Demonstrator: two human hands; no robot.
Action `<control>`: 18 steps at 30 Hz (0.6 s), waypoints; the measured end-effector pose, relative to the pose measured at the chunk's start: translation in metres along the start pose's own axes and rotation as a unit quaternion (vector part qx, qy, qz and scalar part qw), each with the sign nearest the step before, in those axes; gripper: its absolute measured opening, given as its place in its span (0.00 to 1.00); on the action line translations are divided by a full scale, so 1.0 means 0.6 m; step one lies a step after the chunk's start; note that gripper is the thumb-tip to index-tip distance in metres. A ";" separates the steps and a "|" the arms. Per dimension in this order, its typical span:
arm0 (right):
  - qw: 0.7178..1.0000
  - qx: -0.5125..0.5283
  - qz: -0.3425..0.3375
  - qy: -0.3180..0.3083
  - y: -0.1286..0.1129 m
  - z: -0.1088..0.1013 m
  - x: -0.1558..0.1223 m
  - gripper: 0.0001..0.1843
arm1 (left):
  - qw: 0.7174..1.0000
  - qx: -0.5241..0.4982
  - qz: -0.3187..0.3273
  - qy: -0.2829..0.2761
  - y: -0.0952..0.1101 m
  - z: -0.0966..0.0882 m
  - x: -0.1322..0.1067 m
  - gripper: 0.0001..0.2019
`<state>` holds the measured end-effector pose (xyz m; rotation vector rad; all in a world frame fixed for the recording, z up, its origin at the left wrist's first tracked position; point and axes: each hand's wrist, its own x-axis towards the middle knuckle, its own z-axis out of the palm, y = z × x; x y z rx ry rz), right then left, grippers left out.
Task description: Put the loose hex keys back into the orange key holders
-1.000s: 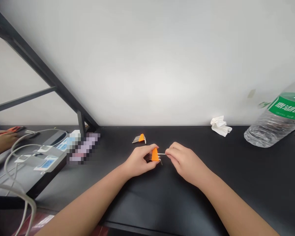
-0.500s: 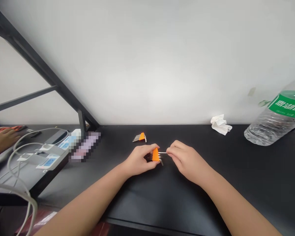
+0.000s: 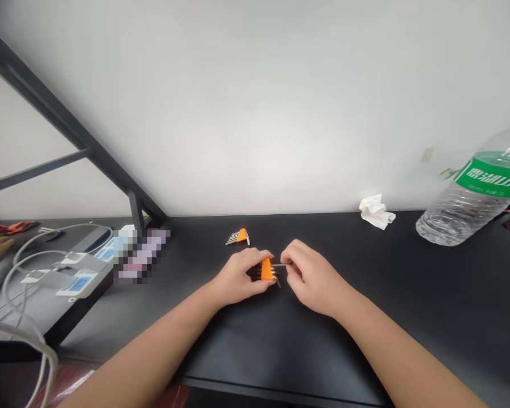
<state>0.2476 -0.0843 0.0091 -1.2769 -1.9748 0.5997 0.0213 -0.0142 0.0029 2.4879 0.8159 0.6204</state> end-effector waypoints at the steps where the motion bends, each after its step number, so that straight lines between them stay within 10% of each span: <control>1: 1.000 0.005 0.004 -0.003 0.001 -0.001 0.001 0.08 | 1.000 0.002 0.003 -0.001 -0.001 0.000 -0.001 0.20; 10: 0.998 0.011 0.029 -0.048 0.007 -0.022 0.004 0.09 | 0.998 0.036 0.040 -0.021 -0.001 0.002 -0.002 0.20; 18: 0.972 0.199 0.107 -0.070 -0.002 0.032 0.008 0.06 | 0.998 0.031 0.055 -0.023 0.015 0.004 -0.002 0.08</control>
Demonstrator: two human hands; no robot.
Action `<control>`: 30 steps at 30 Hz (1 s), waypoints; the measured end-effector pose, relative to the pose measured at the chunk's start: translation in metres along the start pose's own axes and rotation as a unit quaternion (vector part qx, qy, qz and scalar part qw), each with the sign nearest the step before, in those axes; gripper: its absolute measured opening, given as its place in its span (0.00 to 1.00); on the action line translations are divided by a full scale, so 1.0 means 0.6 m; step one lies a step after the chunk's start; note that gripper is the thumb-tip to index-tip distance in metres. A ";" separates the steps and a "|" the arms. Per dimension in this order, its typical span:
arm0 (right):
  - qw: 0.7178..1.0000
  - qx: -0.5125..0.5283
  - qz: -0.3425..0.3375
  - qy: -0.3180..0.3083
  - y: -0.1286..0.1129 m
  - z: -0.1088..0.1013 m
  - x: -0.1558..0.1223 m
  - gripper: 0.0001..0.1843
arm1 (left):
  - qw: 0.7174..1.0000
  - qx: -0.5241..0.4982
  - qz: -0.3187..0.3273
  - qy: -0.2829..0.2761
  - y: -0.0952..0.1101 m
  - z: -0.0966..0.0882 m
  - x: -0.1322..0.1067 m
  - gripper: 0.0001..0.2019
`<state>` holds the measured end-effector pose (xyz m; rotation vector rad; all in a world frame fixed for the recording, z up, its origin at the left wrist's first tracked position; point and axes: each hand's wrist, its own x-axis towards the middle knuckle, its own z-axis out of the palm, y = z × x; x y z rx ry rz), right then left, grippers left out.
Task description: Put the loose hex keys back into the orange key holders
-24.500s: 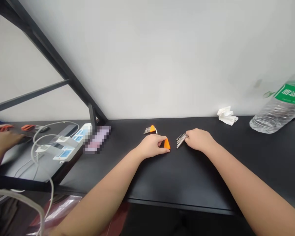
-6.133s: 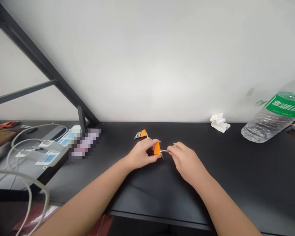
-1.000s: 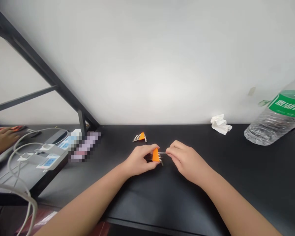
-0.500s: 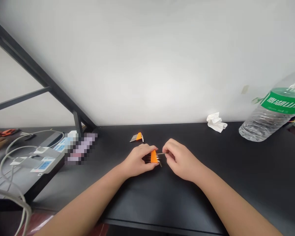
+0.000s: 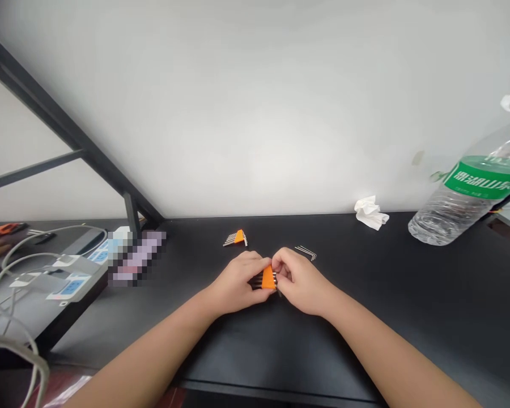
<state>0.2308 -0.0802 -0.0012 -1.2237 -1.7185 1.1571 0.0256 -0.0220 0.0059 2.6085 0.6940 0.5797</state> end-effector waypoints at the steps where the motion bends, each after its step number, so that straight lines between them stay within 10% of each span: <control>1: 0.999 0.049 0.009 -0.006 0.004 0.004 0.002 0.08 | 1.000 0.000 -0.002 0.008 0.000 0.000 0.000 0.10; 5: 0.992 0.121 0.013 -0.029 0.017 -0.011 0.009 0.10 | 1.000 0.000 -0.009 0.000 -0.005 0.001 -0.001 0.13; 8: 0.996 -0.080 0.007 0.048 0.029 -0.054 0.007 0.02 | 1.000 0.008 -0.027 -0.006 -0.009 0.001 -0.002 0.21; 13: 0.924 -0.357 0.042 0.131 0.069 -0.113 0.001 0.07 | 0.998 -0.004 -0.062 -0.010 -0.015 0.000 -0.004 0.25; 30: 0.891 -0.442 0.062 0.081 0.057 -0.086 0.007 0.12 | 0.996 -0.015 -0.078 -0.027 -0.020 0.000 -0.005 0.28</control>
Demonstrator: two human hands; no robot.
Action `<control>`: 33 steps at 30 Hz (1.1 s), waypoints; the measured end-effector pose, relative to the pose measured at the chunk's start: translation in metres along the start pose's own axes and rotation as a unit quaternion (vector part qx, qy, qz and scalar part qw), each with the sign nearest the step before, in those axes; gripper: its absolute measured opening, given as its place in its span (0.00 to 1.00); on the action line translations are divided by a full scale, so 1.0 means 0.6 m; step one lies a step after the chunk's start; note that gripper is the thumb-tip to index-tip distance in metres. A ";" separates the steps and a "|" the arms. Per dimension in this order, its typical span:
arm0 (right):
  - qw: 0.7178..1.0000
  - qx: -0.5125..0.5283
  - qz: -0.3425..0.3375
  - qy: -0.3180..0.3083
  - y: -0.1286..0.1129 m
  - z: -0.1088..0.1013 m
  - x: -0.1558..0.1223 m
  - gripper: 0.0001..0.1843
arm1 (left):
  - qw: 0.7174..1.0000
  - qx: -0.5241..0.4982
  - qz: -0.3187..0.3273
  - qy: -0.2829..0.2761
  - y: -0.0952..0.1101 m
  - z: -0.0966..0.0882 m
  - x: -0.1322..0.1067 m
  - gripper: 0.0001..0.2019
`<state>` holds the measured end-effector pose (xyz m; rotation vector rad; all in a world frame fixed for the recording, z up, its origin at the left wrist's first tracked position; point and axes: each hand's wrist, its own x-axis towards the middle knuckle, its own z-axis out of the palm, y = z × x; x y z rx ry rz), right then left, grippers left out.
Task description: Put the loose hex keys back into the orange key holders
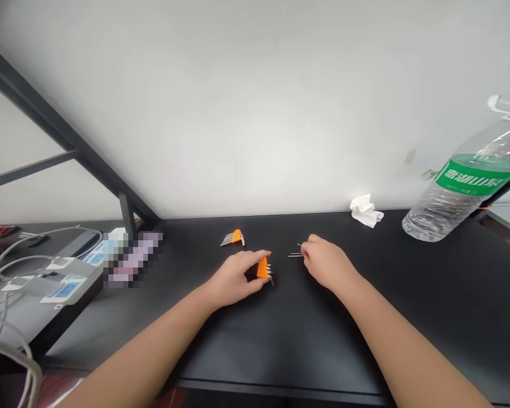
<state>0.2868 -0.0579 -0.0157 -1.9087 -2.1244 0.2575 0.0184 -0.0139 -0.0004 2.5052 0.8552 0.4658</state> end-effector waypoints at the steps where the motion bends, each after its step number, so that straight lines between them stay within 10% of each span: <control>1: 1.000 -0.005 0.005 -0.005 -0.003 -0.001 0.000 0.11 | 1.000 0.000 0.000 -0.001 -0.001 0.000 0.000 0.28; 9: 0.993 -0.008 0.063 -0.105 -0.032 -0.014 -0.012 0.08 | 0.999 -0.022 -0.043 -0.014 -0.004 0.001 -0.001 0.32; 18: 0.982 0.144 -0.120 -0.013 -0.059 -0.016 -0.019 0.08 | 0.997 -0.045 -0.058 0.005 0.000 0.000 0.002 0.24; 33: 0.948 0.247 -0.197 0.044 -0.071 -0.020 -0.027 0.13 | 0.998 -0.056 0.030 0.029 -0.004 0.000 0.002 0.25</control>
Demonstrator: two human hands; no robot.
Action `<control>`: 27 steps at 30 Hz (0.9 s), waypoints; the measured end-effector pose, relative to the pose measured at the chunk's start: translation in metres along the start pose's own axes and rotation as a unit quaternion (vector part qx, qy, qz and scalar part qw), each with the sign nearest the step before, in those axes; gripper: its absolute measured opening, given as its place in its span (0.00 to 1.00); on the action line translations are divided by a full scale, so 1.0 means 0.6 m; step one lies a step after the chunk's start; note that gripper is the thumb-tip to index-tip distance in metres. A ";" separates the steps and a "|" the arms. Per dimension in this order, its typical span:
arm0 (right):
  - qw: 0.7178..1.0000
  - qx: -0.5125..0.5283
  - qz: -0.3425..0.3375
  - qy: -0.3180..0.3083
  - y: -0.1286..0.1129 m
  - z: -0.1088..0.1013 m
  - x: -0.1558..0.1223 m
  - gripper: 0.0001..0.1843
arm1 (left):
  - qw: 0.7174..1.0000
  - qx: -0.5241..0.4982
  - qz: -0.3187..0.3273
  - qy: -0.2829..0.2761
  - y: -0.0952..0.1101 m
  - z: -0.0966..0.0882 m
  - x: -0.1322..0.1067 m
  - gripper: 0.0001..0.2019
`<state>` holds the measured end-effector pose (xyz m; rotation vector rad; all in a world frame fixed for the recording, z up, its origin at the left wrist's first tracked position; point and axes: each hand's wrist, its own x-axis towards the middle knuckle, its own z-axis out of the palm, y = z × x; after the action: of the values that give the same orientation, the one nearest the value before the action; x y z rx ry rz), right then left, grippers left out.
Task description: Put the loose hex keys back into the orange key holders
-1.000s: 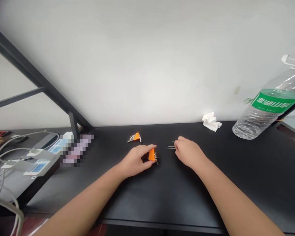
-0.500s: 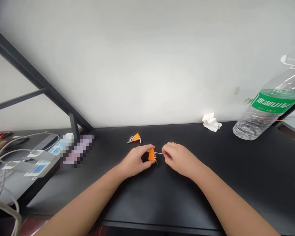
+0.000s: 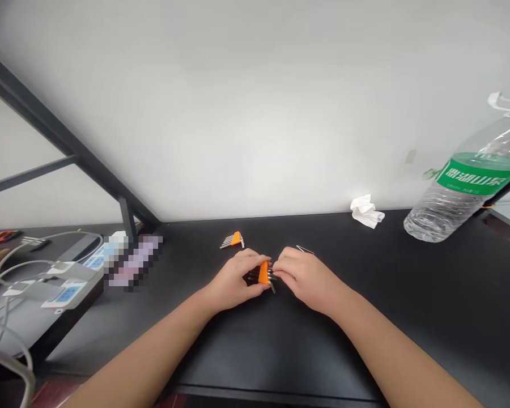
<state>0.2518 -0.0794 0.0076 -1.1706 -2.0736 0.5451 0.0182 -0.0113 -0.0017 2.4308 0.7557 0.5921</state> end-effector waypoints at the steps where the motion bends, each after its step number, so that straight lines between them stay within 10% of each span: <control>1: 0.998 0.059 0.016 0.005 -0.004 -0.002 0.002 0.11 | 1.000 -0.022 0.021 0.004 -0.001 -0.001 0.000 0.25; 7: 0.882 0.433 0.185 -0.009 -0.002 0.009 0.008 0.12 | 0.991 -0.083 0.104 0.023 0.008 -0.007 0.003 0.22; 18: 0.821 0.493 0.258 -0.127 0.013 0.039 0.010 0.23 | 0.993 0.000 0.117 -0.025 0.034 -0.013 -0.004 0.22; 27: 0.885 0.390 0.213 -0.136 0.013 0.040 0.008 0.30 | 0.992 -0.020 0.113 -0.047 0.025 -0.010 -0.005 0.24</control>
<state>0.2369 -0.0719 -0.0117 -1.0652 -1.5064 1.6540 0.0185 -0.0217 0.0109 2.5062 0.4301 0.5678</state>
